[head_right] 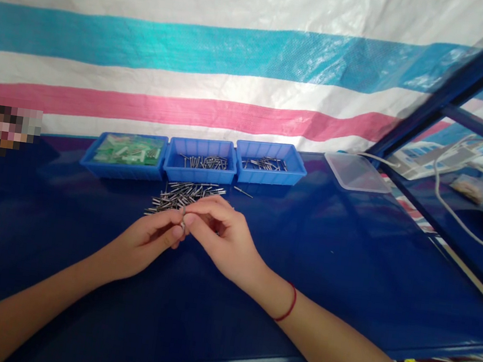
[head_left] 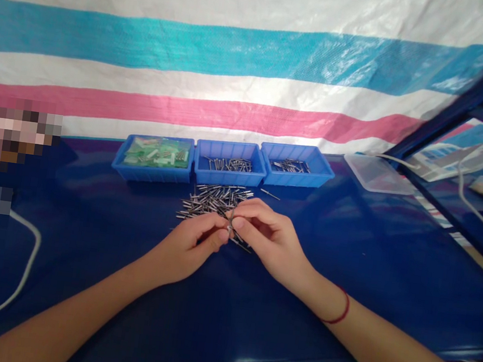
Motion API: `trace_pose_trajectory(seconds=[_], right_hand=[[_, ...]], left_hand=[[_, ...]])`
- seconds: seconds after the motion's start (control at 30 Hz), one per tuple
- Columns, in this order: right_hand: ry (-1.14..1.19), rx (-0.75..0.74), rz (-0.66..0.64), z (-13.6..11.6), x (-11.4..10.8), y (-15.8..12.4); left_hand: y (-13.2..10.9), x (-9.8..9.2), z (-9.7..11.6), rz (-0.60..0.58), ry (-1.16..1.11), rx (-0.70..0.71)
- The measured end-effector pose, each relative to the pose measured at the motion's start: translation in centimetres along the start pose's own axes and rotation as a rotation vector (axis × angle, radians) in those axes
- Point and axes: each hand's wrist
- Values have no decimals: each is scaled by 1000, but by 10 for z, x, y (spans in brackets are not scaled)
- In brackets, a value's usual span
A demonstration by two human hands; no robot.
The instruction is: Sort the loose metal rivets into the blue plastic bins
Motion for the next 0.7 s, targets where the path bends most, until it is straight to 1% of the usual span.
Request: trace_pose_trajectory(seconds=[0.1, 0.2, 0.3, 0.37, 0.47, 0.57, 0.63, 0.7], right_hand=[[24, -2, -11, -2, 0, 1], [27, 14, -27, -4, 0, 0], [12, 15, -25, -5, 0, -1], [-25, -9, -16, -5, 0, -2], [-102, -102, 2, -5, 0, -2], [-195, -258, 16, -7, 0, -3], [-262, -376, 30, -7, -1, -3], [-318, -472, 47, -6, -2, -3]], left_hand=[[-1, -1, 1, -53, -10, 17], [-1, -1, 3, -77, -31, 13], [-2, -1, 2, -90, -56, -45], [-2, 1, 1, -86, -71, -100], [-2, 3, 1, -58, -83, -140], [-1, 4, 1, -19, -58, -126], [-1, 4, 0, 32, -32, -116], [-1, 5, -3, 113, -26, -110]])
Point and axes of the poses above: each hand's wrist, its own y-axis towards the middle knuckle, its own x-axis out of the palm, z = x × y, and after that the axes turned 8 degrees about z, right-handed
